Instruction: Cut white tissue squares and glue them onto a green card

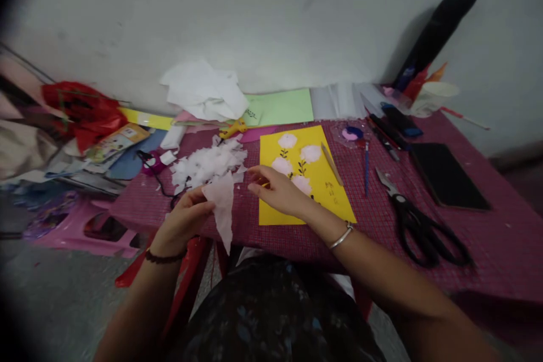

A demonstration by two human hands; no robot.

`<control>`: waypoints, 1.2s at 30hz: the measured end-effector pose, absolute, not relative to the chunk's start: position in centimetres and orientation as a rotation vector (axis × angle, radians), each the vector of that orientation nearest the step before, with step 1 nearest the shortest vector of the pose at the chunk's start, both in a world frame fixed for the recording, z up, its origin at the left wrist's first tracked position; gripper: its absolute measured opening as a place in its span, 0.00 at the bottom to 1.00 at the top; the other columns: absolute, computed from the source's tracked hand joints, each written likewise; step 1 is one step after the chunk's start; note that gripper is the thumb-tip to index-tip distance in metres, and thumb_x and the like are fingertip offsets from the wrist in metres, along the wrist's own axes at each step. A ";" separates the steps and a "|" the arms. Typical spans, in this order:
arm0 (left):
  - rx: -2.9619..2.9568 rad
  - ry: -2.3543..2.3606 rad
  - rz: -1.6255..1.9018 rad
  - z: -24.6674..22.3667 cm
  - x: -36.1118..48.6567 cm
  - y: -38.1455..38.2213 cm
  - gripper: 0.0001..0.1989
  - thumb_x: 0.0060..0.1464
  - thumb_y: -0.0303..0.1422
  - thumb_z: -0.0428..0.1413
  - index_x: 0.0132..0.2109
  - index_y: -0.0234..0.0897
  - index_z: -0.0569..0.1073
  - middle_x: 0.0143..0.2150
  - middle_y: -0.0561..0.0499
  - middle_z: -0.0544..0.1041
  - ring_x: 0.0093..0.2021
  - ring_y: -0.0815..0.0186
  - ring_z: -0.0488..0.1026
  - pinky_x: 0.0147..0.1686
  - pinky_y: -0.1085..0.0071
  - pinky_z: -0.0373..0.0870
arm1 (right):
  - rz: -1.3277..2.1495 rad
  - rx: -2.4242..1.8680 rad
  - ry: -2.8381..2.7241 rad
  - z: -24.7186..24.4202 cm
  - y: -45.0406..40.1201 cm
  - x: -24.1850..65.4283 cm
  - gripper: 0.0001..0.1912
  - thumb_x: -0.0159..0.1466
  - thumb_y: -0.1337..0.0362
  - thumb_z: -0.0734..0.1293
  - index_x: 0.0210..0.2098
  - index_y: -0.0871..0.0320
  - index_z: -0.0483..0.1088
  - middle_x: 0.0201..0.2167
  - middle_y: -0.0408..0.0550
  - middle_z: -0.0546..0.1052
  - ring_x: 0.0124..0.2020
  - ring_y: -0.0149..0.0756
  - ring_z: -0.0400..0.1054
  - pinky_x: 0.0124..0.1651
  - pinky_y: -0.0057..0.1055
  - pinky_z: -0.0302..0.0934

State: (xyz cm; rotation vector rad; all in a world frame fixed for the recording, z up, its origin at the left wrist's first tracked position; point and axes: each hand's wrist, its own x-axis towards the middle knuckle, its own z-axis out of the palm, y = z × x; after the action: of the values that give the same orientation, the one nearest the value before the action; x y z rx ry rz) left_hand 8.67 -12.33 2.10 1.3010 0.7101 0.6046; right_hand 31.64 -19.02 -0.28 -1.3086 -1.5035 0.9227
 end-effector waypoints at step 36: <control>2.079 1.020 1.333 6.4 3.2 -15.7 0.03 0.53 0.30 0.60 0.34 0.39 0.80 0.30 0.50 0.76 0.31 0.65 0.71 0.30 0.72 0.65 | 0.821 -1.098 -1.599 6.7 -16.1 26.8 0.04 0.56 0.63 0.66 0.31 0.55 0.72 0.26 0.42 0.70 0.27 0.32 0.61 0.31 0.33 0.56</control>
State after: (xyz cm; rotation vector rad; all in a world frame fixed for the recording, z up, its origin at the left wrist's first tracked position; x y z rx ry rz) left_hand 3.21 -15.71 6.42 2.0787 1.0199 1.3327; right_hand 26.76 -16.09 6.68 -1.0977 -1.5986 0.8214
